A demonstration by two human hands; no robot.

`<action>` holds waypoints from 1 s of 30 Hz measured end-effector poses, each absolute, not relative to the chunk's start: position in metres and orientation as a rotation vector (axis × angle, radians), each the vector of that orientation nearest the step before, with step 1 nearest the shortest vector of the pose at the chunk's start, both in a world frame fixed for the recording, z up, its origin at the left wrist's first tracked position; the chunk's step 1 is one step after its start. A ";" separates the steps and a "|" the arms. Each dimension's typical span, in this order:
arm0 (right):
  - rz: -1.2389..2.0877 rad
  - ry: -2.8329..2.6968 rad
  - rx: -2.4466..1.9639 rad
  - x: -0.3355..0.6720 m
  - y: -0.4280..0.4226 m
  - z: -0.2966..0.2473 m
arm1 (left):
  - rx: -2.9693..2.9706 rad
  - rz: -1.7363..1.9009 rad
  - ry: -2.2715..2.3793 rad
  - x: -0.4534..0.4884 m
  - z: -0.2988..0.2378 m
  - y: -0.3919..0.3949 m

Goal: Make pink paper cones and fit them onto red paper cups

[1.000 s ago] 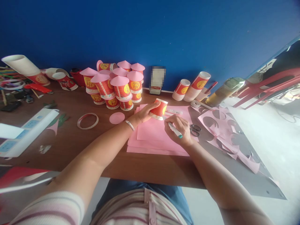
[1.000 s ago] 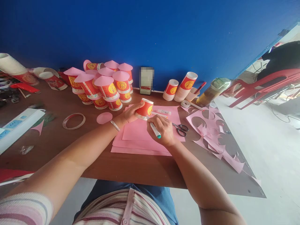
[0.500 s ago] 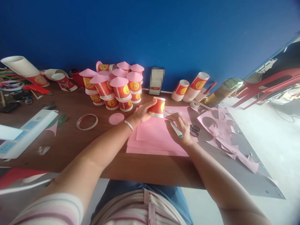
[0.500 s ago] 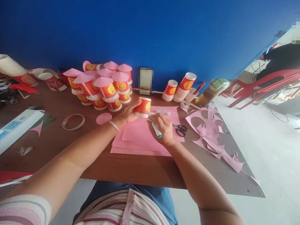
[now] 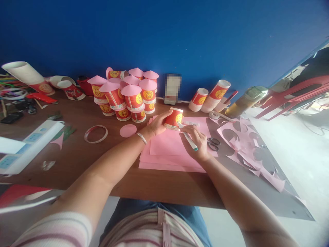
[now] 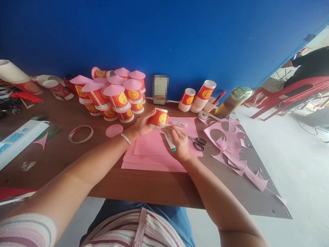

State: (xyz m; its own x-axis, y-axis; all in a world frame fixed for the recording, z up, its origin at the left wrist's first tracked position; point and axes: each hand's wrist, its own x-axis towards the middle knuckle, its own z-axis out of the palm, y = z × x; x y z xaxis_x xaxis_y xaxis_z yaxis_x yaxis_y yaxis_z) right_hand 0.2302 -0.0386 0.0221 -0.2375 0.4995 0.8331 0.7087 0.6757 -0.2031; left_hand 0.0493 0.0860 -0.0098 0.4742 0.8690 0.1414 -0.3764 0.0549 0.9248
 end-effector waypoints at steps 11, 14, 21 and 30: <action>-0.252 -1.912 -0.914 0.230 -0.038 0.020 | 0.972 0.802 0.380 0.059 0.006 0.078; -0.265 -1.898 -0.914 0.232 -0.037 0.020 | 0.979 0.799 0.379 0.059 0.006 0.080; -0.222 -1.900 -0.955 0.232 -0.037 0.018 | 1.028 0.868 0.465 0.058 0.013 0.076; -0.209 -1.933 -0.927 0.232 -0.037 0.019 | 1.039 0.823 0.482 0.057 0.002 0.081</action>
State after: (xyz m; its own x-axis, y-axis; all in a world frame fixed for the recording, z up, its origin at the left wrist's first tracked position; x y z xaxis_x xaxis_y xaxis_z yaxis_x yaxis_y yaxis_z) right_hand 0.2323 -0.0367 0.0190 -0.2635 0.5176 0.8140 0.6797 0.6984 -0.2240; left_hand 0.0568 0.0812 0.0021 0.6161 0.7873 0.0242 -0.3644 0.2577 0.8949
